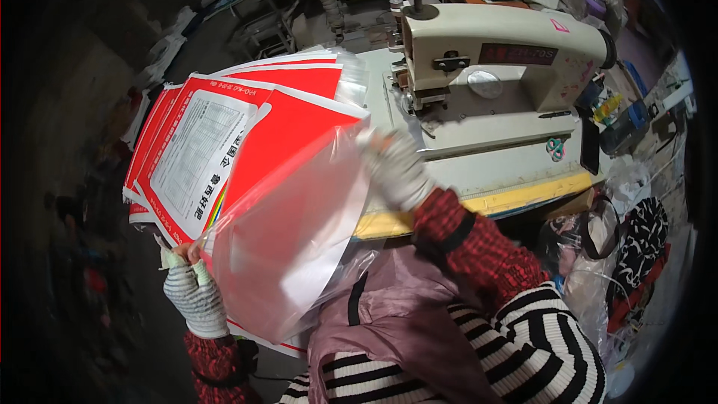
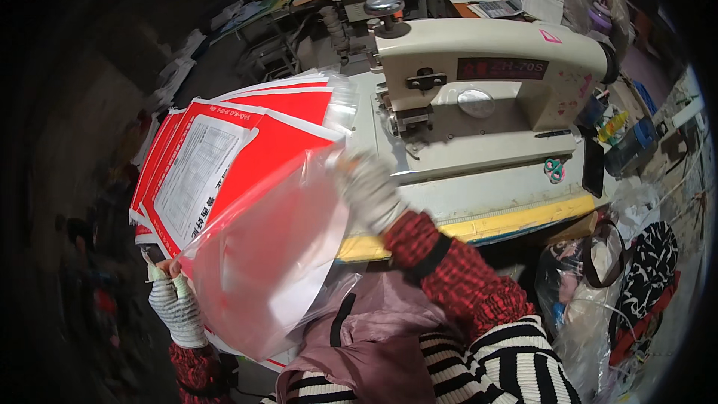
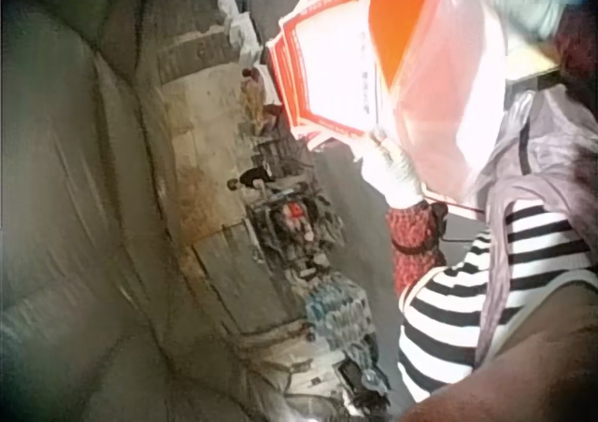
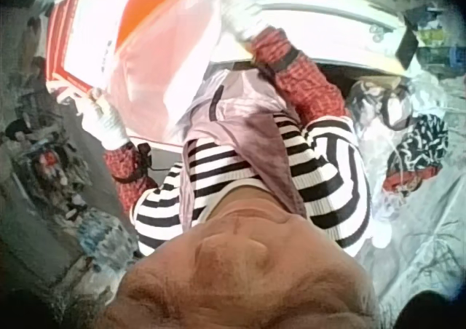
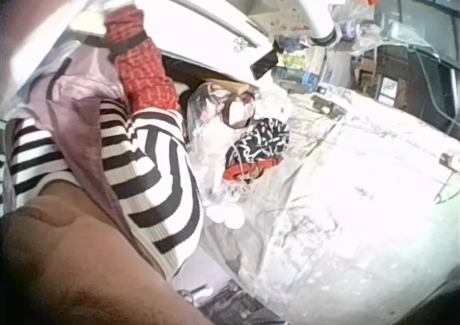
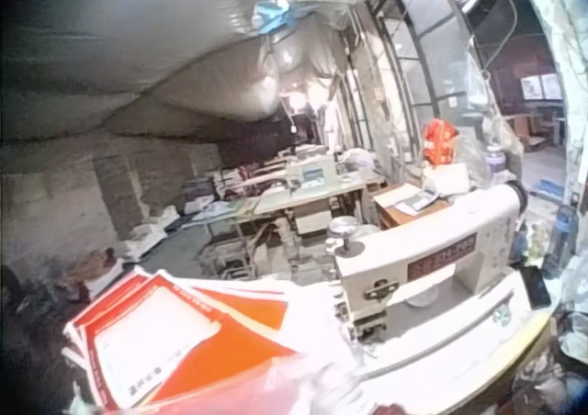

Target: The person inserts a plastic liner into a bag, folds the top edges together, and feeds them through a sewing machine before repeating the process with another bag.

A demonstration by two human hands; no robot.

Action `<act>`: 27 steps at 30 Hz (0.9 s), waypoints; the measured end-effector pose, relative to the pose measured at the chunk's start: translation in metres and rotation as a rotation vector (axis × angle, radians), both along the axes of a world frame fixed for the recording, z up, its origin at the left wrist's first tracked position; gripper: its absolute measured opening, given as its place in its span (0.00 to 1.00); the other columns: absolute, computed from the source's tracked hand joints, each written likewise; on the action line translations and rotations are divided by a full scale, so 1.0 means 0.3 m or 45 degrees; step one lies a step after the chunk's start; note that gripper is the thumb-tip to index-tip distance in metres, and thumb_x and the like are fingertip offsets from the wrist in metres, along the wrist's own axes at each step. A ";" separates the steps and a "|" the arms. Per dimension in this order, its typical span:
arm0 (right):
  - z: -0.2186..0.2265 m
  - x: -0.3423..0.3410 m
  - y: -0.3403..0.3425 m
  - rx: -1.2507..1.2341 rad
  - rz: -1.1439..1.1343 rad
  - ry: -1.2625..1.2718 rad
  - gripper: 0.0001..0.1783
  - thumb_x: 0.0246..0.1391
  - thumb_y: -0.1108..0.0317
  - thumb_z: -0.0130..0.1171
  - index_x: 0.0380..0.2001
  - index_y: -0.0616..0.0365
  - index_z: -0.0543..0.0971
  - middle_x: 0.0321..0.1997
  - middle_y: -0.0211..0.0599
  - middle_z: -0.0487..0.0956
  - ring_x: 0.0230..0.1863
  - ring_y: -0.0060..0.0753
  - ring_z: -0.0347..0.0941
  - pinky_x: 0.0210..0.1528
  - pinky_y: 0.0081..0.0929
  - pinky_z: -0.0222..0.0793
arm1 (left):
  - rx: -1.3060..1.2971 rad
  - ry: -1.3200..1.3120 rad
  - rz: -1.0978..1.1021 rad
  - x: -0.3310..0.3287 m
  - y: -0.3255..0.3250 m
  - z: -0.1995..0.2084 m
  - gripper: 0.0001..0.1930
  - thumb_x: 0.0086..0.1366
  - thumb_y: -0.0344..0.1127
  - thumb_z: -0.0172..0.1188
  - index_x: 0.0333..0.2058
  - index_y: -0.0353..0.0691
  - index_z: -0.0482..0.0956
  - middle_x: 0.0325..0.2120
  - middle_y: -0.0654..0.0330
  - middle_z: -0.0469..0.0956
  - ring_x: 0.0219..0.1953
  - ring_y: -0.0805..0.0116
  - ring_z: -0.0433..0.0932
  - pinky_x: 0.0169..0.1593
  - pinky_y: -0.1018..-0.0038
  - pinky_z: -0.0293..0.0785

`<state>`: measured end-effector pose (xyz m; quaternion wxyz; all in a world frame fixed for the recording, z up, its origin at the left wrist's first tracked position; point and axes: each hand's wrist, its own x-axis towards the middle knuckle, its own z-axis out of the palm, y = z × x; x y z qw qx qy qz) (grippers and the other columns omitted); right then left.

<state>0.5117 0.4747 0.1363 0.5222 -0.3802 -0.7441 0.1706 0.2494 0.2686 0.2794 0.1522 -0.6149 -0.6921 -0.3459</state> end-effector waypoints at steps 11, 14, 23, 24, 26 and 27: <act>0.160 0.044 0.125 -0.163 -0.236 -0.150 0.12 0.45 0.69 0.56 0.37 0.51 0.78 0.31 0.36 0.79 0.35 0.40 0.75 0.41 0.32 0.70 | -0.039 0.398 0.006 -0.035 -0.205 -0.091 0.19 0.46 0.22 0.52 0.41 0.34 0.74 0.31 0.52 0.77 0.25 0.58 0.75 0.32 0.70 0.72; 0.263 -0.009 0.154 0.213 -0.353 -0.356 0.12 0.42 0.70 0.56 0.34 0.51 0.79 0.32 0.36 0.78 0.37 0.41 0.74 0.43 0.33 0.69 | -0.165 0.397 0.015 -0.002 -0.262 -0.107 0.20 0.46 0.22 0.51 0.43 0.35 0.73 0.31 0.52 0.77 0.24 0.58 0.75 0.30 0.69 0.71; 0.315 -0.128 0.022 0.206 0.057 -0.872 0.07 0.42 0.72 0.53 0.26 0.53 0.79 0.26 0.38 0.78 0.34 0.40 0.75 0.40 0.35 0.70 | 0.192 -0.072 0.283 0.045 -0.284 0.092 0.10 0.53 0.31 0.58 0.34 0.33 0.73 0.29 0.55 0.72 0.33 0.59 0.74 0.34 0.69 0.70; 0.314 -0.133 -0.011 0.215 0.080 -0.879 0.07 0.42 0.72 0.53 0.26 0.53 0.79 0.26 0.38 0.78 0.34 0.40 0.75 0.40 0.35 0.70 | 0.154 0.331 0.286 0.117 -0.251 0.098 0.14 0.49 0.29 0.60 0.35 0.33 0.73 0.31 0.54 0.72 0.37 0.57 0.74 0.38 0.67 0.71; 0.299 -0.149 -0.074 0.180 0.143 -0.909 0.06 0.41 0.72 0.54 0.25 0.53 0.78 0.26 0.39 0.77 0.34 0.41 0.75 0.40 0.36 0.70 | -0.238 0.164 -0.157 0.278 -0.178 0.005 0.19 0.49 0.28 0.58 0.43 0.34 0.73 0.38 0.55 0.72 0.39 0.57 0.74 0.44 0.68 0.70; 0.295 -0.149 -0.114 0.202 0.149 -0.926 0.05 0.39 0.72 0.55 0.24 0.54 0.77 0.25 0.39 0.77 0.34 0.42 0.74 0.38 0.37 0.70 | -0.310 0.170 -0.387 0.310 -0.104 -0.076 0.20 0.48 0.29 0.58 0.43 0.34 0.73 0.40 0.51 0.72 0.40 0.52 0.73 0.44 0.62 0.70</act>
